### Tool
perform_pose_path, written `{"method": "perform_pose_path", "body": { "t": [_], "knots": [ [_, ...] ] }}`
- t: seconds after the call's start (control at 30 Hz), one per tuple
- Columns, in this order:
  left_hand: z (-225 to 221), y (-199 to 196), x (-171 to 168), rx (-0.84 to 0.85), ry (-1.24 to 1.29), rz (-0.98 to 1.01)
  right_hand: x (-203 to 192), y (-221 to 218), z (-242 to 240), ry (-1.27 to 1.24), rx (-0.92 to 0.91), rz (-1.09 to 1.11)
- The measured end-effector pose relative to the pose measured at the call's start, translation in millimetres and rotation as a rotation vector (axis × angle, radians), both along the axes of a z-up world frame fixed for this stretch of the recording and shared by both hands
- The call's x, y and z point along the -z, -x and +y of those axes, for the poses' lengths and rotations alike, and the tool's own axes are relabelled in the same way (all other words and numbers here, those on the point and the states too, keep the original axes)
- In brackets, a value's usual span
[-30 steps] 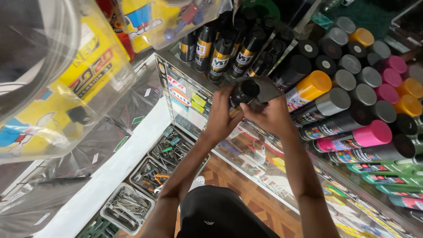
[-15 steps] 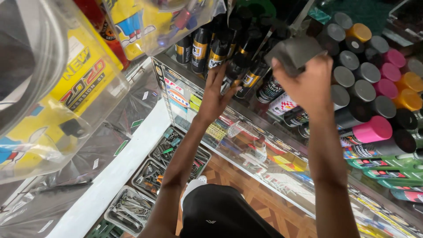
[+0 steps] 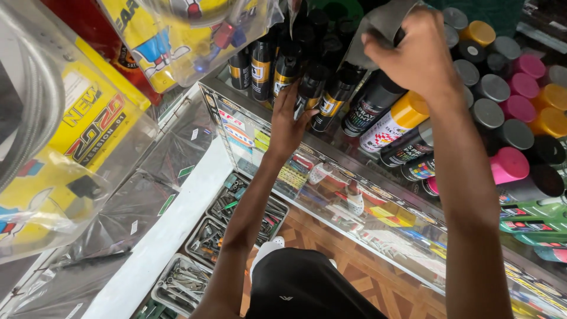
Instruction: Wiping down spray paint cans with a cloth and organizing them on a shelf.
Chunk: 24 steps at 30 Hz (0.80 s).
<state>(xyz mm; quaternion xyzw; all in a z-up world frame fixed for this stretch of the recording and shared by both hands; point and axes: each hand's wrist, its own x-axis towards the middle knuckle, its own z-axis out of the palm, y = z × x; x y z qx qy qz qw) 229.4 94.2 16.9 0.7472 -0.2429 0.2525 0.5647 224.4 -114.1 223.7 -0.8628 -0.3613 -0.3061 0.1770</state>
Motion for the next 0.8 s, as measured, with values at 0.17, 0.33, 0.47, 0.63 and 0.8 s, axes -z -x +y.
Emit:
{"method": "perform_pose_path", "body": {
  "t": [0.17,0.33,0.47,0.63,0.8],
  "knots": [
    [-5.8,-3.5,0.6,-0.039,0.028,-0.001,15.5,-23.0,-28.0,0.041,0.293,-0.097],
    [-9.6,-5.0,3.2,-0.082,-0.017,-0.008,-3.9,-13.5,-12.0,0.042,0.194,-0.102],
    [-14.1,-6.6,7.7,-0.138,-0.056,-0.022,4.4,-24.6,-21.2,0.058,0.183,-0.078],
    [-16.3,-6.0,4.2,-0.160,-0.086,0.001,11.6,-38.6,-25.2,0.097,0.200,-0.007],
    [-18.6,-7.9,6.4,-0.172,-0.107,-0.007,15.5,-50.6,-29.5,0.221,0.274,-0.070]
  ]
}}
